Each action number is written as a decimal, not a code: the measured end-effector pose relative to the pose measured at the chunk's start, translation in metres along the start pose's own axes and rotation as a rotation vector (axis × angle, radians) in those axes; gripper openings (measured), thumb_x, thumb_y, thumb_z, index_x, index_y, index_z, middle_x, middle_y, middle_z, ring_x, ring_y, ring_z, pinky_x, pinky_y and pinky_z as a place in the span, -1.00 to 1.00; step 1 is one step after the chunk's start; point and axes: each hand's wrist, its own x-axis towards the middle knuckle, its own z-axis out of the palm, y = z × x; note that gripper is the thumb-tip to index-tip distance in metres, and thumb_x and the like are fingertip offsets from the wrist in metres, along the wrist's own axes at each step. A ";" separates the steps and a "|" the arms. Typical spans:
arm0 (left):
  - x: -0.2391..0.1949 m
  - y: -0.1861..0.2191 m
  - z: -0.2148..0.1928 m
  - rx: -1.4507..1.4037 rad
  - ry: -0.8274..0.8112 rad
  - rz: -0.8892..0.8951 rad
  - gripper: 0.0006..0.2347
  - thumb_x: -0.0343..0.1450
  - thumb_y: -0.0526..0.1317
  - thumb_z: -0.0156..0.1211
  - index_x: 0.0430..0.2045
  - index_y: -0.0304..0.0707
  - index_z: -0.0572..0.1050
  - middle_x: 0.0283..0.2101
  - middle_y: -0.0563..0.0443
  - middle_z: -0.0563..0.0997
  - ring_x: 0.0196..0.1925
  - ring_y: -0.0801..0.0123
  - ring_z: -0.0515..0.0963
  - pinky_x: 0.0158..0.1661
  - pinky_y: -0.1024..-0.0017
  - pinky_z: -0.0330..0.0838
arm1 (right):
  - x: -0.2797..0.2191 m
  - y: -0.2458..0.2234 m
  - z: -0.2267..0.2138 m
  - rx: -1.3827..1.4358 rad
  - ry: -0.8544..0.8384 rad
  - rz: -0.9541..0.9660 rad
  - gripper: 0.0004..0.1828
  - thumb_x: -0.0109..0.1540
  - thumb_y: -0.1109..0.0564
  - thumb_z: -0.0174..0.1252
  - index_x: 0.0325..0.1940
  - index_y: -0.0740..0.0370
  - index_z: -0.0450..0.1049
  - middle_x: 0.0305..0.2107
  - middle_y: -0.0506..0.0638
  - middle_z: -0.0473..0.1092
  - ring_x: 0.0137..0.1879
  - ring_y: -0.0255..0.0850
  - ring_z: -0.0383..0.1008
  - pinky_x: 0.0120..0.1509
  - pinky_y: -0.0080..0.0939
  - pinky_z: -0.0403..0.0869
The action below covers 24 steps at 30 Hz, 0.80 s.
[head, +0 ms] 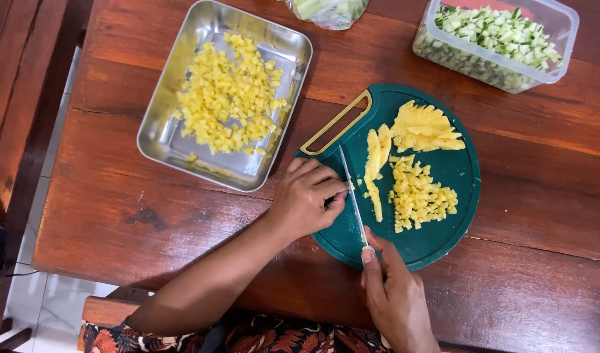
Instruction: A person is dicing pineapple slices into small cubes on a green cutting board and transferring the diced pieces into a metal tray.
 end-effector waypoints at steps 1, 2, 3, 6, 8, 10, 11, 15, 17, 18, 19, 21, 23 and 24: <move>-0.001 0.000 0.001 -0.001 0.004 -0.011 -0.95 0.35 -0.34 0.28 -0.51 -0.13 0.58 -0.36 0.09 0.59 -0.30 0.20 0.50 -0.19 0.21 0.26 | -0.001 0.000 -0.002 -0.022 -0.007 0.017 -0.52 0.34 -0.15 -0.10 0.32 -0.21 0.45 -0.66 -0.16 0.49 -0.52 -0.22 0.52 -0.30 -0.10 0.44; 0.000 0.000 0.001 -0.001 0.006 -0.011 -0.95 0.35 -0.34 0.28 -0.51 -0.13 0.58 -0.36 0.09 0.59 -0.30 0.20 0.50 -0.19 0.21 0.26 | -0.003 -0.002 -0.005 -0.024 -0.007 0.015 -0.52 0.34 -0.15 -0.10 0.32 -0.21 0.45 -0.66 -0.16 0.49 -0.52 -0.22 0.52 -0.30 -0.10 0.44; 0.000 0.000 0.000 0.001 0.003 -0.008 -0.95 0.33 -0.34 0.28 -0.51 -0.13 0.58 -0.36 0.09 0.61 -0.30 0.20 0.50 -0.20 0.21 0.27 | -0.005 -0.004 -0.007 -0.069 -0.008 0.079 -0.52 0.34 -0.17 -0.12 0.32 -0.25 0.45 -0.64 -0.21 0.51 -0.51 -0.26 0.55 -0.28 -0.13 0.45; 0.000 0.000 -0.001 -0.001 -0.001 -0.012 -0.95 0.33 -0.34 0.28 -0.51 -0.13 0.59 -0.36 0.10 0.63 -0.31 0.22 0.51 -0.20 0.21 0.26 | -0.012 -0.003 -0.010 -0.098 0.005 0.137 -0.53 0.34 -0.18 -0.12 0.31 -0.29 0.47 -0.65 -0.25 0.51 -0.53 -0.32 0.57 -0.28 -0.19 0.48; 0.001 0.000 -0.001 -0.008 -0.002 -0.012 -0.95 0.34 -0.33 0.29 -0.52 -0.14 0.60 -0.37 0.11 0.63 -0.31 0.24 0.51 -0.20 0.22 0.25 | -0.017 -0.002 -0.010 -0.079 0.026 0.132 -0.53 0.34 -0.17 -0.10 0.29 -0.28 0.48 -0.68 -0.24 0.51 -0.56 -0.35 0.56 -0.30 -0.22 0.49; 0.001 0.000 -0.001 -0.001 0.022 0.010 -0.90 0.33 -0.36 0.28 -0.59 -0.11 0.54 -0.40 0.13 0.62 -0.33 0.25 0.49 -0.22 0.24 0.24 | -0.022 -0.001 -0.010 -0.009 0.035 0.147 -0.52 0.32 -0.13 -0.06 0.31 -0.27 0.50 -0.70 -0.18 0.50 -0.59 -0.32 0.52 -0.34 -0.18 0.50; 0.001 0.000 -0.001 -0.002 0.022 0.009 -0.90 0.33 -0.36 0.28 -0.59 -0.11 0.54 -0.40 0.13 0.62 -0.33 0.25 0.49 -0.22 0.24 0.24 | -0.024 -0.002 -0.009 -0.010 0.035 0.148 -0.52 0.32 -0.13 -0.06 0.31 -0.27 0.50 -0.70 -0.18 0.50 -0.59 -0.32 0.52 -0.34 -0.18 0.50; 0.001 -0.001 -0.001 -0.006 0.026 0.031 -0.87 0.33 -0.38 0.30 -0.61 -0.12 0.52 -0.40 0.15 0.59 -0.33 0.24 0.46 -0.22 0.24 0.25 | -0.027 -0.002 -0.008 0.007 0.020 0.151 -0.51 0.32 -0.11 -0.03 0.32 -0.29 0.51 -0.71 -0.19 0.50 -0.60 -0.35 0.49 -0.36 -0.23 0.51; 0.001 -0.001 -0.002 -0.008 0.027 0.032 -0.87 0.34 -0.37 0.31 -0.60 -0.13 0.52 -0.40 0.16 0.59 -0.34 0.24 0.45 -0.22 0.24 0.24 | -0.027 -0.003 -0.008 -0.015 0.023 0.147 -0.52 0.32 -0.11 -0.03 0.32 -0.30 0.51 -0.71 -0.20 0.50 -0.59 -0.35 0.49 -0.35 -0.23 0.49; 0.001 -0.001 -0.002 -0.006 0.030 0.034 -0.88 0.34 -0.37 0.30 -0.60 -0.13 0.54 -0.40 0.16 0.59 -0.34 0.24 0.46 -0.23 0.24 0.24 | -0.027 -0.004 -0.009 0.014 0.012 0.167 -0.52 0.32 -0.10 -0.02 0.32 -0.29 0.52 -0.71 -0.17 0.50 -0.62 -0.33 0.48 -0.39 -0.23 0.52; 0.001 -0.001 -0.002 -0.003 0.033 0.036 -0.89 0.33 -0.36 0.30 -0.60 -0.14 0.55 -0.41 0.16 0.60 -0.33 0.24 0.46 -0.23 0.24 0.24 | -0.027 -0.005 -0.010 0.043 0.002 0.187 -0.52 0.32 -0.09 -0.01 0.32 -0.28 0.52 -0.70 -0.15 0.50 -0.65 -0.31 0.47 -0.43 -0.23 0.54; 0.002 -0.001 -0.002 -0.004 0.035 0.036 -0.90 0.33 -0.37 0.30 -0.59 -0.14 0.56 -0.40 0.16 0.60 -0.33 0.24 0.47 -0.22 0.24 0.25 | -0.026 -0.006 -0.010 0.034 0.000 0.181 -0.52 0.32 -0.08 0.00 0.31 -0.28 0.52 -0.72 -0.16 0.49 -0.67 -0.31 0.47 -0.43 -0.23 0.55; 0.002 -0.001 -0.002 -0.005 0.035 0.036 -0.90 0.33 -0.38 0.30 -0.59 -0.15 0.56 -0.40 0.15 0.61 -0.33 0.23 0.47 -0.22 0.23 0.26 | -0.024 -0.007 -0.010 0.026 -0.001 0.176 -0.53 0.32 -0.07 0.00 0.31 -0.28 0.52 -0.74 -0.17 0.48 -0.69 -0.32 0.46 -0.44 -0.24 0.55; 0.001 -0.002 -0.001 -0.002 0.032 0.039 -0.91 0.33 -0.37 0.29 -0.58 -0.15 0.58 -0.39 0.15 0.62 -0.32 0.23 0.48 -0.21 0.23 0.26 | -0.022 -0.008 -0.010 0.013 -0.010 0.160 -0.53 0.32 -0.08 -0.02 0.31 -0.28 0.51 -0.73 -0.17 0.48 -0.68 -0.32 0.47 -0.43 -0.23 0.53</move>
